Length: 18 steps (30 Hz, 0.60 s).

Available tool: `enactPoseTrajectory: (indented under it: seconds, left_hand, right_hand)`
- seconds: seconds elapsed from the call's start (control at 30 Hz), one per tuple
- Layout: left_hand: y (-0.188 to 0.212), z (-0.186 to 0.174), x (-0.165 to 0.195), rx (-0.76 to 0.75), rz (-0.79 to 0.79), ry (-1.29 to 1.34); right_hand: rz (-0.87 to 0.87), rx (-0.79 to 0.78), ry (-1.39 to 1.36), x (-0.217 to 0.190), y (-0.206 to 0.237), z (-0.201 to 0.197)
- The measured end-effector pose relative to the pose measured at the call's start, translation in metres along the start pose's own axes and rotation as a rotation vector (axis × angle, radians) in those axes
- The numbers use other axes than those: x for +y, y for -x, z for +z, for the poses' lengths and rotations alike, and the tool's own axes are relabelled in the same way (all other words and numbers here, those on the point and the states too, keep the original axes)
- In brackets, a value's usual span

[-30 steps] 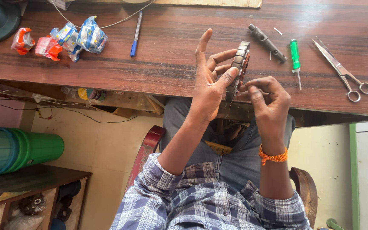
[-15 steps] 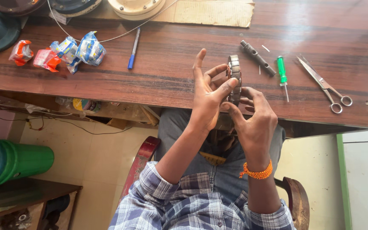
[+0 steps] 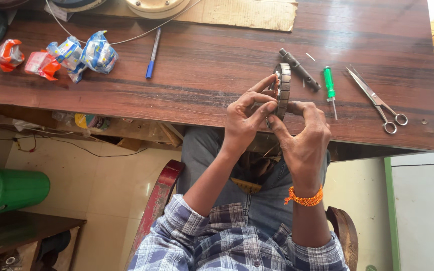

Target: The person winds copper wire around the slots of a circular motor armature on a workbench, pressing the coils into place by hand. They flip the armature over, use a green-handled screwdriver on it, continue winding and tightening the wire, and finally cut the wire with scissors.

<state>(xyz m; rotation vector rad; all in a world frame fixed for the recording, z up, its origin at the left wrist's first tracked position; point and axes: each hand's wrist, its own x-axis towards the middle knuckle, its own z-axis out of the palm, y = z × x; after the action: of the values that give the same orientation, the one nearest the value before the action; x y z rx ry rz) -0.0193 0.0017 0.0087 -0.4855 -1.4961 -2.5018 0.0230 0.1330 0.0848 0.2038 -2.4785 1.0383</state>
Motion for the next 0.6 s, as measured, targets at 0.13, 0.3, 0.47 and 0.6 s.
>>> enactPoseTrajectory:
  seconds: [0.13,0.3,0.47,0.6]
  left_hand:
    - [-0.001,0.001,-0.003,0.035,-0.001,-0.031]
    - [-0.005,-0.013,-0.007,0.23,-0.094,0.125]
    - [0.01,-0.064,0.01,0.419,-0.004,0.078]
    - [0.035,-0.099,0.036,0.578,0.071,0.031]
  right_hand:
    - [0.035,-0.026,-0.034,0.002,-0.003,-0.001]
    - [0.068,-0.044,-0.089,0.012,-0.004,-0.002]
    - [0.047,-0.033,-0.072,0.02,-0.006,-0.002]
    - [0.007,-0.038,-0.091,0.022,-0.012,-0.004]
